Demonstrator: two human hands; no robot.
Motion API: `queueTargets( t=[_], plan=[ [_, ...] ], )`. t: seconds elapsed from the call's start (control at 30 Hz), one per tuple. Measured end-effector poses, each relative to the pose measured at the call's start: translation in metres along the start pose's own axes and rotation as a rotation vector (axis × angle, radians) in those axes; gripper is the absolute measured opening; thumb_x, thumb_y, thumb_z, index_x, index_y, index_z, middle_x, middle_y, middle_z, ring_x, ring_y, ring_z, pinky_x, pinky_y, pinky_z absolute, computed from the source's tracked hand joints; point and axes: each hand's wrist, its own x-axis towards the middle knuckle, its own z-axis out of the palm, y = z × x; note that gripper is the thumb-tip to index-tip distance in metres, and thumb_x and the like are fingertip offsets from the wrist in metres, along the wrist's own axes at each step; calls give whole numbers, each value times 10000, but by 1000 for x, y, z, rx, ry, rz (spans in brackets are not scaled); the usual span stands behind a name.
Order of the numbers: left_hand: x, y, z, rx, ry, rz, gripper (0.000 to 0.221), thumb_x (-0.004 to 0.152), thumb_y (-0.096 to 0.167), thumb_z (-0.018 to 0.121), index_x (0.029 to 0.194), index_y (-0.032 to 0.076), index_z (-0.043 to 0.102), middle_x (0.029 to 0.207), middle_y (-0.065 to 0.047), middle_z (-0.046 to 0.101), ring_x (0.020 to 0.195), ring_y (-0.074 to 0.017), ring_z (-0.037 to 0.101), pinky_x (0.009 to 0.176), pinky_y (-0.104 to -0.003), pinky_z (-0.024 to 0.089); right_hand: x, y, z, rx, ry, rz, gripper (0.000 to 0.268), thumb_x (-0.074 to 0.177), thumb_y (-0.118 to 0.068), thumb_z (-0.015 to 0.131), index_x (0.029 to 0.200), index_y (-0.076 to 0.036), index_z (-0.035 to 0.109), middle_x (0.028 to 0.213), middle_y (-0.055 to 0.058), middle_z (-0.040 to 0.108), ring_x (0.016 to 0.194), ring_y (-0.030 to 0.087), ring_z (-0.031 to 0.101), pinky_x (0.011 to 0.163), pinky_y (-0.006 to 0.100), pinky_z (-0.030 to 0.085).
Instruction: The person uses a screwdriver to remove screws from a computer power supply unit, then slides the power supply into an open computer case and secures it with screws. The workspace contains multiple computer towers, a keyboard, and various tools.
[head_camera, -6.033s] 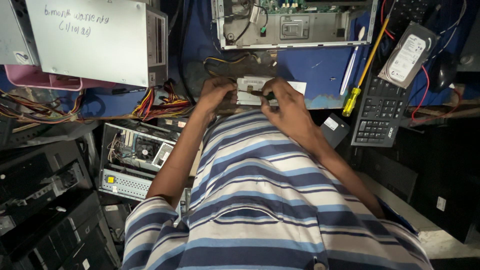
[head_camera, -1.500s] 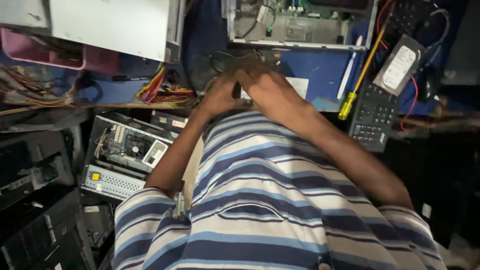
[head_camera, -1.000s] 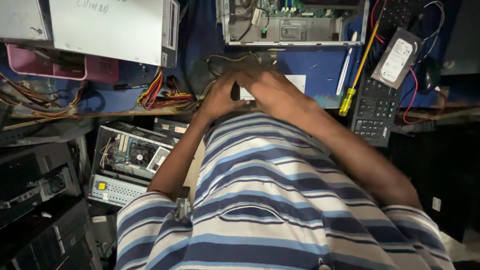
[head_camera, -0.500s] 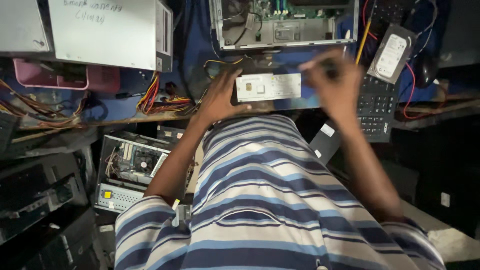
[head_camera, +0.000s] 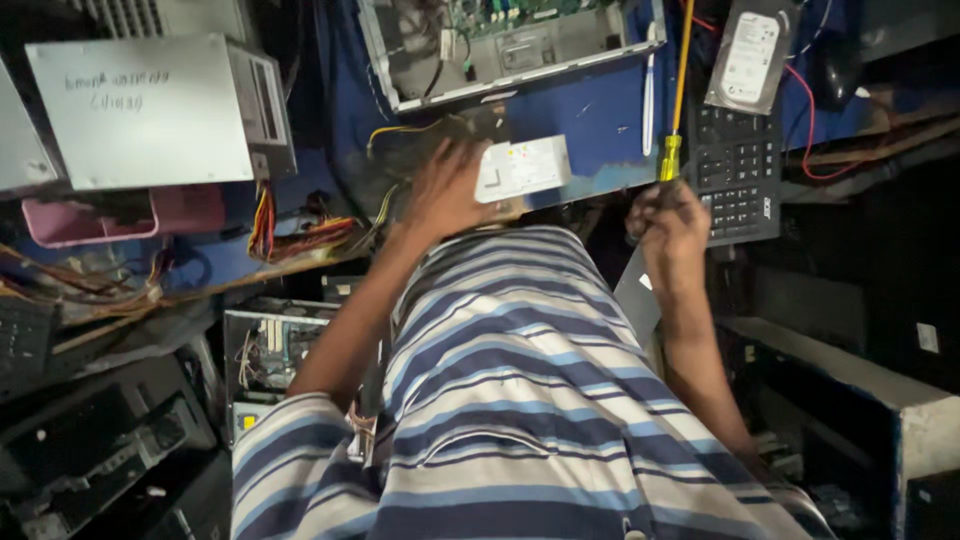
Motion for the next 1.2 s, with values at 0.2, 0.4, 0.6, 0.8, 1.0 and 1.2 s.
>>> queueTargets(
  t=[0.2, 0.4, 0.6, 0.8, 1.0, 1.2],
  plan=[
    [1, -33, -30, -621, -303, -122, 935, 712, 545, 858, 1410, 4, 552, 1423, -213, 588, 1314, -323, 564, 1109, -412, 434, 21, 29, 10, -309, 30, 299, 344, 962, -316, 593, 1235, -108, 615, 1028, -14, 714, 447, 51, 399, 390, 203, 292],
    [8, -51, -6, -1027, -666, -543, 854, 774, 664, 690, 1331, 17, 686, 1339, -188, 701, 1216, -286, 642, 1027, -384, 464, 44, 49, 30, -98, -67, 738, 477, 964, -554, 562, 997, -78, 554, 612, -2, 438, 420, 83, 316, 394, 256, 239],
    [-1, -47, 3, -1005, -421, -541, 791, 830, 612, 650, 1416, 87, 567, 1448, -138, 582, 1317, -282, 530, 1041, -417, 442, 57, 82, 15, -103, 88, 843, 394, 899, -523, 516, 935, -134, 563, 598, 7, 463, 377, 120, 285, 376, 286, 222],
    [-39, -33, -3, -674, -126, -106, 829, 840, 576, 727, 1479, 111, 480, 1530, -211, 497, 1394, -348, 497, 1156, -454, 393, 58, 97, 19, 73, 98, 872, 445, 974, -561, 490, 979, -123, 565, 622, 32, 522, 366, 124, 259, 370, 297, 265],
    [-49, -14, -7, -59, 127, 49, 981, 724, 424, 872, 1503, 47, 410, 1518, -271, 457, 1384, -465, 458, 1152, -524, 361, 58, 87, 22, 55, 216, 804, 363, 990, -475, 471, 1204, -183, 510, 847, 160, 735, 401, 105, 304, 416, 275, 316],
    [-34, -15, 6, -60, 156, -57, 1003, 730, 376, 913, 1485, -27, 390, 1390, -343, 476, 1263, -507, 483, 1074, -557, 384, 53, 84, 27, -950, 10, 108, 443, 1018, -211, 796, 1390, -50, 617, 1017, 178, 781, 771, 173, 704, 708, 387, 585]
  ],
)
